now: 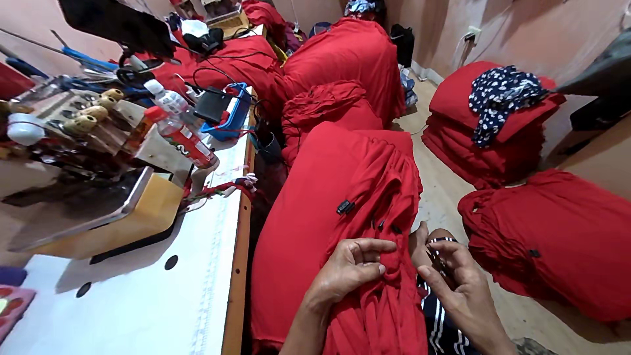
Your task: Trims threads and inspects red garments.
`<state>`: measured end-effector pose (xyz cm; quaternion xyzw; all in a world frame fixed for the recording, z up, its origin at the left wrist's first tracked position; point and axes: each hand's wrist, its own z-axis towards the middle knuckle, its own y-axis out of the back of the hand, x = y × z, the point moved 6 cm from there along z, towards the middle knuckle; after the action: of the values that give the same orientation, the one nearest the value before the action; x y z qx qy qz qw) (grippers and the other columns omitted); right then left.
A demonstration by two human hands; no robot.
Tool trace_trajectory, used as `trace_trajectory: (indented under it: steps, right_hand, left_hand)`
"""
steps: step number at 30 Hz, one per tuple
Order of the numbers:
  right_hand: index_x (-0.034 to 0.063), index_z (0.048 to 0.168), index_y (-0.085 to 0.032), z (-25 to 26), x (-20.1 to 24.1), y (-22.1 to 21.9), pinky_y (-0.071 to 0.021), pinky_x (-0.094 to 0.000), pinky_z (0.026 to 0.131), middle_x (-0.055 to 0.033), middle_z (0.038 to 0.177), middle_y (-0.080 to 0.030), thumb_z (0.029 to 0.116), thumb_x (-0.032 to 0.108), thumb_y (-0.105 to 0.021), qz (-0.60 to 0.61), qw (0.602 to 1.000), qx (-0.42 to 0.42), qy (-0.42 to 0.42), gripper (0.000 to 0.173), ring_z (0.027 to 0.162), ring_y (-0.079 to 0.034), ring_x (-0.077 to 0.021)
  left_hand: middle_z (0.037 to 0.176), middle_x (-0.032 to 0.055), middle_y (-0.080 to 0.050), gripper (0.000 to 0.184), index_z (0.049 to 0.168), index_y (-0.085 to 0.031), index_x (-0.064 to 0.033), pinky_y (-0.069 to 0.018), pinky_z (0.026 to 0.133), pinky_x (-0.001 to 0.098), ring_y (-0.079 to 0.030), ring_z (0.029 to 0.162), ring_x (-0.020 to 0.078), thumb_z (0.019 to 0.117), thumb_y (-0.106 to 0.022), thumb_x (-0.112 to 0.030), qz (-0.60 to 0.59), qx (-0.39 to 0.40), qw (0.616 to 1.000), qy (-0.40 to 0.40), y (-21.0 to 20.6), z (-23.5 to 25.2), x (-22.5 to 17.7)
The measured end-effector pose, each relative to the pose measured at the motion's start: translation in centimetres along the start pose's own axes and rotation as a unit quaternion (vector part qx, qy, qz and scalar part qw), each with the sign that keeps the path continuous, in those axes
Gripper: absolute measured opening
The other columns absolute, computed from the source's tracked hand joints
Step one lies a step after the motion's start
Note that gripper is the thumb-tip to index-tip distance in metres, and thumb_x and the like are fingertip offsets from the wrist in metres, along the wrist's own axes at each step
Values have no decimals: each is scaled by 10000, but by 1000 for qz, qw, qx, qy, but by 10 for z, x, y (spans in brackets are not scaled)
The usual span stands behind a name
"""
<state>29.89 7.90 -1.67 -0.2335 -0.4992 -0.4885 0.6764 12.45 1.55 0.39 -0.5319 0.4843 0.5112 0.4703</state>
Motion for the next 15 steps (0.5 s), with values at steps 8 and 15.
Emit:
trace_trajectory:
  steps: [8,15]
  right_hand:
    - [22,1172,-590,-13,7,-17,-479,-219,543,-43,787,-616,1037,475,-503,-121,989,42,68,480,610,-549,-55]
    - [42,982,-663,-17,7,-18,-456,-240,481,-42,698,-630,953,367,-607,-198,975,21,96,331,549,-562,-91]
  left_hand:
    - [1128,24,-709,374,1217,-619,101,-574,842,194,-680,925,9,847,-573,126,-21,-20,1000,-1,3,0,0]
    - [1121,28,-710,377,1214,-619,101,-577,837,196,-683,919,11,840,-574,131,-28,-21,999,-5,3,0,0]
